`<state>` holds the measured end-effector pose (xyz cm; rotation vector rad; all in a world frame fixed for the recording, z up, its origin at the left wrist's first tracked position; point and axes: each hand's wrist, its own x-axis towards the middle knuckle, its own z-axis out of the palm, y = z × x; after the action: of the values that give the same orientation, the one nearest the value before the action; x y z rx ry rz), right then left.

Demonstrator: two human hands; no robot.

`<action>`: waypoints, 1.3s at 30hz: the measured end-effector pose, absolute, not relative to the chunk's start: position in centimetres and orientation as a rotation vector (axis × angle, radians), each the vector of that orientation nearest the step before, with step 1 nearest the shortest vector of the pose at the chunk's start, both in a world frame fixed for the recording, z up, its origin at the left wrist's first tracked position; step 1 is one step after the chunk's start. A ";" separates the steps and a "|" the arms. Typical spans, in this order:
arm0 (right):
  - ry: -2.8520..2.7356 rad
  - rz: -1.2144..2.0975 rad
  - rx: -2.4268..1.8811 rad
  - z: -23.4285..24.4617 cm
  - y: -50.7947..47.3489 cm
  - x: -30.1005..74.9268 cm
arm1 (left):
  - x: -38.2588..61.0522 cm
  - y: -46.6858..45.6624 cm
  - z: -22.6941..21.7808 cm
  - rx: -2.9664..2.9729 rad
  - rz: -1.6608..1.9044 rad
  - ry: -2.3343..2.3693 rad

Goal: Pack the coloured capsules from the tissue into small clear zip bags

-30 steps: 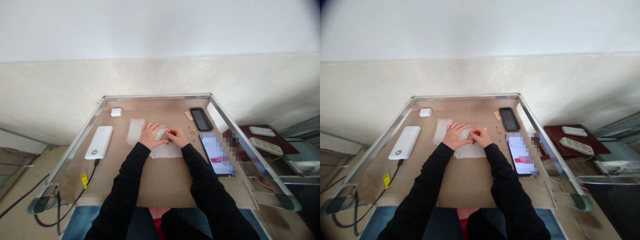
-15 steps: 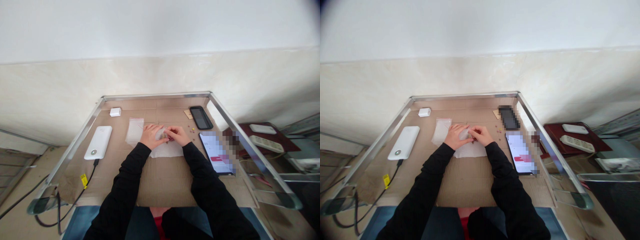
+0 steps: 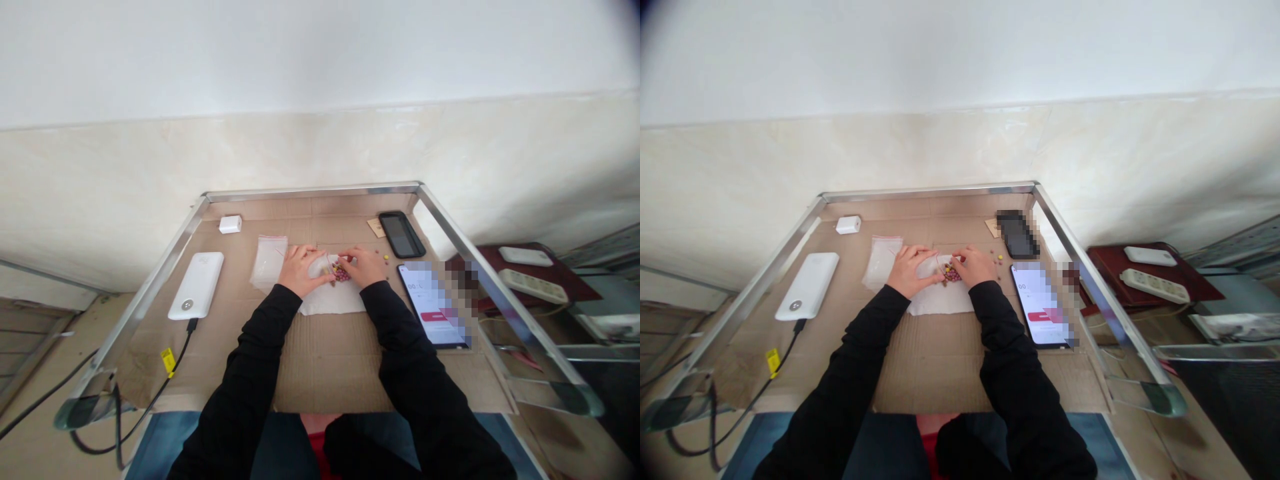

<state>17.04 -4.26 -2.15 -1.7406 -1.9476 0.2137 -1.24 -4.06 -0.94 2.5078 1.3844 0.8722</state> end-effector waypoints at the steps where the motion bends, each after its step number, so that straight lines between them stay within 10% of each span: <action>1: -1.961 0.210 -1.752 -2.2 -4.3 16.8 | -1.3 -4.0 -1.0 2.507 0.876 1.370; 39: -1.831 0.709 -1.383 -1.3 -4.2 16.5 | -1.4 -3.8 -1.6 2.468 0.812 1.275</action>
<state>16.54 -4.21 -1.31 -1.3826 -1.8308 0.7089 -1.40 -3.78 -1.64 2.4683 1.2754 0.8118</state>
